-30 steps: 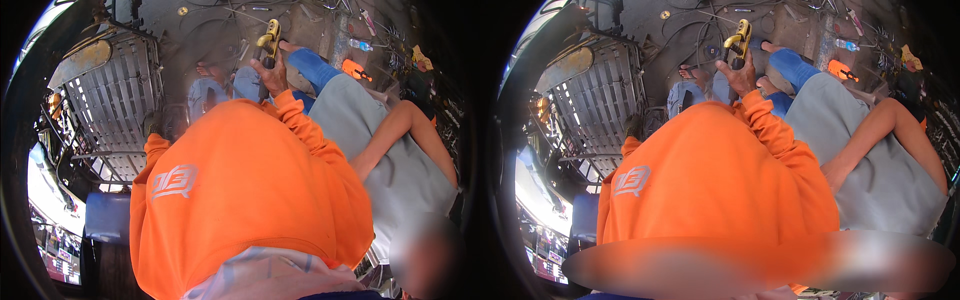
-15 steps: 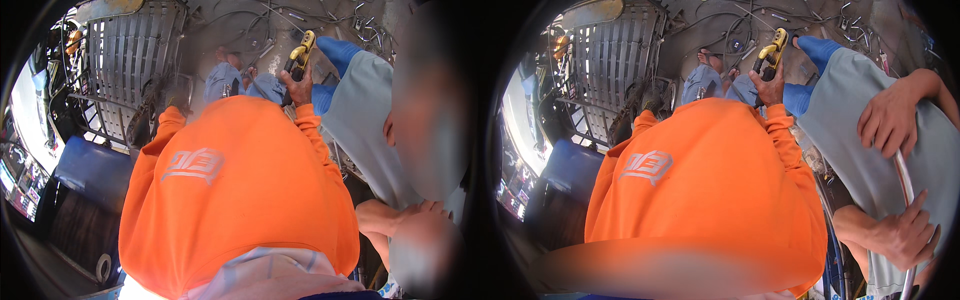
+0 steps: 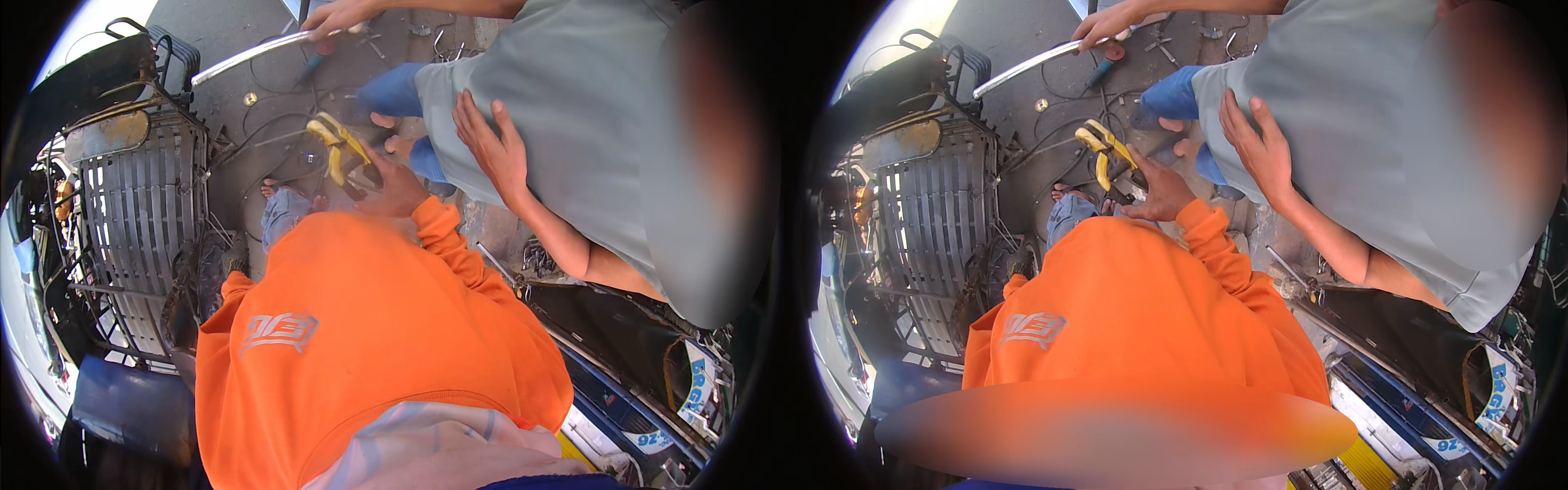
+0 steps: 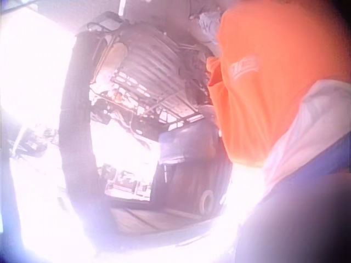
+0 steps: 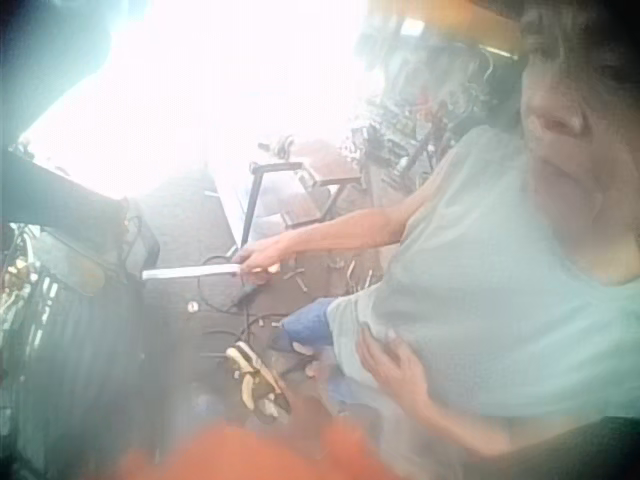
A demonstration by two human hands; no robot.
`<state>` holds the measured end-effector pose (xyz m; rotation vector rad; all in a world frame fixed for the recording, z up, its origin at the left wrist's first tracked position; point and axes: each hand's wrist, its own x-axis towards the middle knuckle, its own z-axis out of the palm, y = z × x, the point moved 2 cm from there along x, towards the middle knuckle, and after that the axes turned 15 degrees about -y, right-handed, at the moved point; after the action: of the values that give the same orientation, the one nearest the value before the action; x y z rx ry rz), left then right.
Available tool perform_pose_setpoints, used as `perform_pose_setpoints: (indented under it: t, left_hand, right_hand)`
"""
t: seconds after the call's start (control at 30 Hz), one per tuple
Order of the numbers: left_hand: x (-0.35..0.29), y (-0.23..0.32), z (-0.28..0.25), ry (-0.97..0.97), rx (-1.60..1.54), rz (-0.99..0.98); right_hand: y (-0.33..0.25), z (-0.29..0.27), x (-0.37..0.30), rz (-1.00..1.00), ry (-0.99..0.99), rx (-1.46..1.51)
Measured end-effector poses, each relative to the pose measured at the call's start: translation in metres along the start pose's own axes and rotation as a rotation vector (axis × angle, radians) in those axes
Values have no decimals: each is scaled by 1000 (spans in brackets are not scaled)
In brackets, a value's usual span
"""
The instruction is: The person welds a curved metal frame using a handheld welding torch, producing bright sparks. A second person assists by holding the frame steady. The welder moves along the seam, then pauses to reposition the torch and continue welding.
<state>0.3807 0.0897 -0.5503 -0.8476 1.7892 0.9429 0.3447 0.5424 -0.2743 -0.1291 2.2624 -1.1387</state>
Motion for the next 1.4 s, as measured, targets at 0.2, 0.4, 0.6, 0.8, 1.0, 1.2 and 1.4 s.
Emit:
perform_pose_setpoints:
  t: [0.2,0.4,0.6,0.8,1.0,1.2,1.4]
  left_hand:
    - [-2,-53,-2,29,-31,-6]
    - [-10,-106,2,65,34,4]
    - [-14,-130,18,47,26,-9]
    - [-19,-140,40,27,3,-8]
    - [-14,-148,51,13,7,12]
    - [-11,-148,51,0,29,33]
    - [6,-149,47,2,65,63]
  right_hand:
    - [-13,34,5,-33,-124,-107]
    - [-11,68,12,-93,-242,-181]
    - [-27,103,19,-206,-266,36]
    - [-45,100,21,-246,-296,-71]
    - [-39,93,24,-161,-327,-279]
    - [-31,95,18,-196,-275,-194]
    - [-27,110,11,-198,-245,9]
